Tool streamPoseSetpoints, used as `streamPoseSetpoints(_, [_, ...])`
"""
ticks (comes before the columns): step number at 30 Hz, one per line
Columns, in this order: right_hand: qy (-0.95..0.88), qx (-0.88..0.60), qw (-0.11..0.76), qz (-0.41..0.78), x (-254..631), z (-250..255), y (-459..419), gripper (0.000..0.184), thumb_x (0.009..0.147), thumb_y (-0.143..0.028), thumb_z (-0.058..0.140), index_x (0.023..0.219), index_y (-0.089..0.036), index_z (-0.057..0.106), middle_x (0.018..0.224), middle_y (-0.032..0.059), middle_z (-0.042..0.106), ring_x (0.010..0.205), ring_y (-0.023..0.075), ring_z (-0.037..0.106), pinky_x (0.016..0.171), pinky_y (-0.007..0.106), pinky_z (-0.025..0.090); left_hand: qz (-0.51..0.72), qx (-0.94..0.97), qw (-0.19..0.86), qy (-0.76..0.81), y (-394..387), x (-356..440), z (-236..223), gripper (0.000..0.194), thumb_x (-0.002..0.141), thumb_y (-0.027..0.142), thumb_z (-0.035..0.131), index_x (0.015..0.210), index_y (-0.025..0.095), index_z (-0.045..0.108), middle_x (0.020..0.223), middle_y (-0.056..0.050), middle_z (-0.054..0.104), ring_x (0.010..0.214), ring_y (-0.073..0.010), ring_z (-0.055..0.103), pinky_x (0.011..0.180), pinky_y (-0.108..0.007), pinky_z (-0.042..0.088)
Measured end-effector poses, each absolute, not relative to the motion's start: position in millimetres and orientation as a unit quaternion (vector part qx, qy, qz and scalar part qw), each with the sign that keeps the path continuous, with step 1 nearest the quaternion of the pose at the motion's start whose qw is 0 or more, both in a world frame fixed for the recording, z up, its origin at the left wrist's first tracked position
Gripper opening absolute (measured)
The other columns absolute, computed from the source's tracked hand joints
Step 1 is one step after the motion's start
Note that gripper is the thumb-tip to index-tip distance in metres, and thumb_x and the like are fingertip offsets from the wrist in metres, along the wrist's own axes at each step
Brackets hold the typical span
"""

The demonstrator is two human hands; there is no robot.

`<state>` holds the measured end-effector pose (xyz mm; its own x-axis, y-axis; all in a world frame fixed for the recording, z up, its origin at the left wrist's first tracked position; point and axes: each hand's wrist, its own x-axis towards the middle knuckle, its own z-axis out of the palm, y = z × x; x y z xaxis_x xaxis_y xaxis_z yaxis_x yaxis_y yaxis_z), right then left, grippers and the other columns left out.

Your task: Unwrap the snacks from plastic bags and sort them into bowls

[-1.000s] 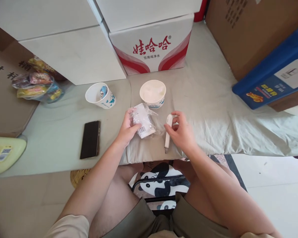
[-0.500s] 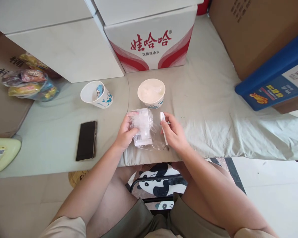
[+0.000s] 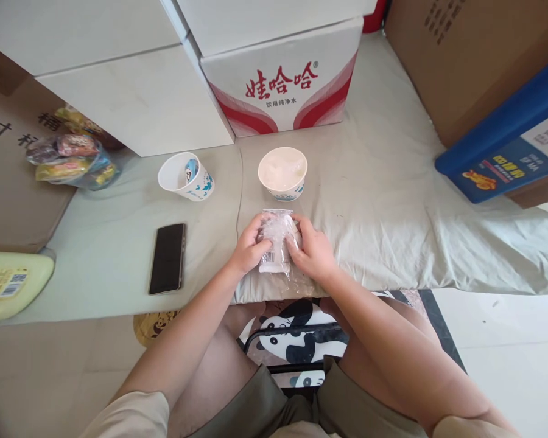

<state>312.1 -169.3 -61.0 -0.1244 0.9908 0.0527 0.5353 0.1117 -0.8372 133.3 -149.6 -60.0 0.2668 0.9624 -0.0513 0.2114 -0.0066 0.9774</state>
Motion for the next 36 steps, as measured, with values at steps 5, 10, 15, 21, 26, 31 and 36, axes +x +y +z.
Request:
streamPoseSetpoints(5, [-0.646, -0.576, 0.336, 0.372, 312.8, -60.2, -169.2, 0.042, 0.09, -0.037, 0.048, 0.129, -0.021, 0.046, 0.094, 0.0082, 0.07, 0.078, 0.0264, 0.066, 0.07, 0.04, 0.049, 0.39, 0.56, 0.559, 0.471, -146.3, 132.6, -54.3, 0.048, 0.062, 0.02, 0.055, 0.111, 0.022, 0.056, 0.098, -0.001, 0.063, 0.084, -0.0165, 0.056, 0.076, -0.029, 0.045])
streamPoseSetpoints(10, [-0.627, -0.58, 0.335, 0.398, 313.1, -56.8, -169.9, 0.037, 0.094, -0.039, 0.046, 0.128, -0.024, 0.046, 0.079, 0.003, 0.068, 0.073, 0.0252, 0.065, 0.068, 0.039, 0.047, 0.443, 0.487, 0.583, 0.476, -144.5, 133.7, -49.8, 0.05, 0.06, 0.021, 0.058, 0.11, 0.024, 0.056, 0.095, -0.001, 0.063, 0.086, -0.0184, 0.057, 0.077, -0.03, 0.046])
streamPoseSetpoints(15, [-0.624, -0.586, 0.334, 0.394, 313.3, -55.8, -170.8, 0.035, 0.093, -0.037, 0.046, 0.127, -0.025, 0.047, 0.076, 0.0012, 0.067, 0.072, 0.025, 0.065, 0.069, 0.039, 0.046, 0.463, 0.462, 0.584, 0.481, -144.5, 133.1, -51.5, 0.053, 0.059, 0.02, 0.058, 0.112, 0.025, 0.055, 0.095, 0.0, 0.063, 0.09, -0.0192, 0.059, 0.079, -0.031, 0.047])
streamPoseSetpoints(21, [-0.624, -0.595, 0.327, 0.386, 312.5, -55.1, -170.7, 0.037, 0.093, -0.037, 0.045, 0.128, -0.024, 0.046, 0.076, 0.0016, 0.068, 0.074, 0.0265, 0.066, 0.07, 0.041, 0.047, 0.465, 0.46, 0.584, 0.481, -144.8, 132.8, -51.5, 0.053, 0.06, 0.02, 0.058, 0.112, 0.024, 0.055, 0.096, 0.0, 0.063, 0.094, -0.0196, 0.059, 0.083, -0.032, 0.047])
streamPoseSetpoints(26, [-0.631, -0.589, 0.336, 0.378, 312.1, -54.3, -170.2, 0.035, 0.092, -0.035, 0.045, 0.126, -0.024, 0.047, 0.077, 0.0018, 0.068, 0.073, 0.026, 0.066, 0.07, 0.041, 0.047, 0.474, 0.453, 0.592, 0.47, -144.2, 132.8, -52.2, 0.052, 0.06, 0.019, 0.059, 0.112, 0.025, 0.055, 0.098, 0.0, 0.064, 0.091, -0.0181, 0.059, 0.081, -0.03, 0.046])
streamPoseSetpoints(31, [-0.635, -0.589, 0.332, 0.374, 312.1, -54.4, -170.0, 0.037, 0.092, -0.037, 0.045, 0.126, -0.023, 0.047, 0.078, 0.0029, 0.068, 0.076, 0.0272, 0.066, 0.07, 0.042, 0.047, 0.475, 0.442, 0.596, 0.473, -144.1, 133.0, -51.3, 0.053, 0.059, 0.019, 0.059, 0.111, 0.026, 0.056, 0.1, 0.0, 0.064, 0.093, -0.0184, 0.058, 0.083, -0.03, 0.046])
streamPoseSetpoints(36, [-0.637, -0.582, 0.338, 0.376, 312.0, -54.3, -170.2, 0.036, 0.092, -0.036, 0.045, 0.126, -0.024, 0.047, 0.082, 0.0036, 0.069, 0.075, 0.0262, 0.066, 0.07, 0.041, 0.048, 0.468, 0.439, 0.599, 0.478, -143.2, 132.1, -52.7, 0.055, 0.058, 0.02, 0.058, 0.113, 0.026, 0.057, 0.1, 0.0, 0.064, 0.092, -0.0182, 0.058, 0.082, -0.03, 0.046])
